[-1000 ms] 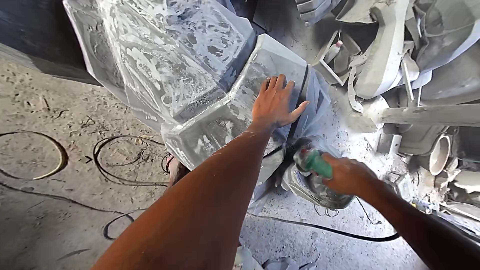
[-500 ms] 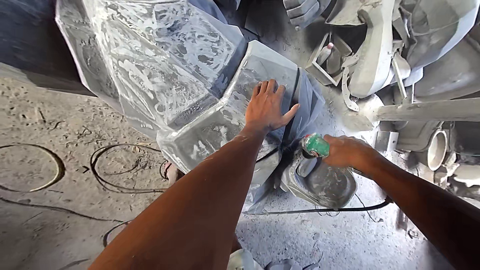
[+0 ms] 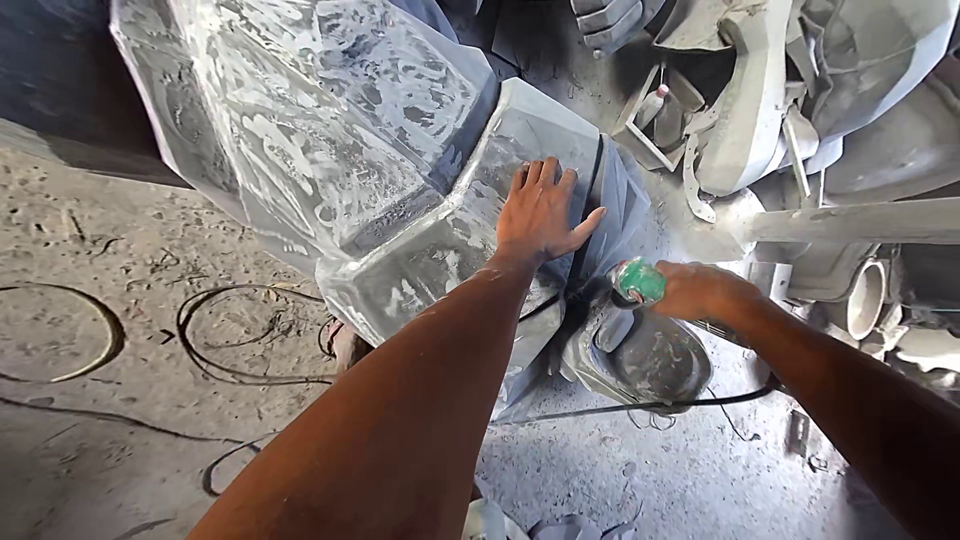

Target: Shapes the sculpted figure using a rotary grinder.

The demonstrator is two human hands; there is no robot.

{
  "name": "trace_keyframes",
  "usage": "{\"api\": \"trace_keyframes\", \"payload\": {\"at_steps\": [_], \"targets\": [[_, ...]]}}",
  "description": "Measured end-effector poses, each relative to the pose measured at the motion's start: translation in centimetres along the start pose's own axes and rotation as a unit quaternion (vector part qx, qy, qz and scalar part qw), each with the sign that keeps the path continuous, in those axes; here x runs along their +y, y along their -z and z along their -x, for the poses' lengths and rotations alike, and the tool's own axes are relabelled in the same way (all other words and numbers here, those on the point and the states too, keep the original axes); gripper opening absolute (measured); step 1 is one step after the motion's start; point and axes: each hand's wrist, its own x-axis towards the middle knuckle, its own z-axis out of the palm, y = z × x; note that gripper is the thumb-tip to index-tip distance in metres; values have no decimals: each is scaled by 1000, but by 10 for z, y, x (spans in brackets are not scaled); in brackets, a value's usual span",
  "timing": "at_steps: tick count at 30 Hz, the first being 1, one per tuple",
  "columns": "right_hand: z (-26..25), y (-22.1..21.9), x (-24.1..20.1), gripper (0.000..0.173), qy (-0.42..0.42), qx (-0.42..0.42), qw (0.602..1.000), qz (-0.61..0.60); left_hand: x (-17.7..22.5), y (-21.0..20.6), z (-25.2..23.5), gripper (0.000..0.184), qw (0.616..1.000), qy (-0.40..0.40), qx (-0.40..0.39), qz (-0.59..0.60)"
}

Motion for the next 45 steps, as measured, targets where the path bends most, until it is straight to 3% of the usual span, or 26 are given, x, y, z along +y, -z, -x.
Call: {"api": "trace_keyframes", "payload": {"at_steps": [5, 12, 19, 23, 28, 32, 36, 39, 45], "targets": [[-2, -5, 8, 64, -14, 3, 1000, -26, 0, 0, -1, 80, 1000, 0, 0, -4], [50, -52, -31, 63, 33, 54, 997, -34, 0, 0, 0, 81, 1000, -5, 5, -14], [81, -84, -69, 69, 60, -52, 996, -31, 1, -2, 0, 85, 999, -3, -3, -32], [78, -78, -51, 63, 59, -25, 996, -58, 0, -3, 0, 84, 999, -2, -1, -44], [60, -62, -11, 60, 34, 88, 992, -85, 1, 0, -1, 83, 999, -4, -8, -36], [40, -52, 23, 60, -19, 125, 983, -133, 2, 0, -1, 84, 999, -8, -10, -35], [30, -85, 59, 70, -84, 155, 943, -282, 1, -1, -3, 87, 999, -9, -15, -44], [31, -136, 74, 64, -83, 165, 890, -417, 0, -2, -3, 86, 999, -18, -17, -48], [34, -214, 80, 71, -54, 95, 815, -569, -1, -6, -3, 80, 997, -43, -15, -67]]}}
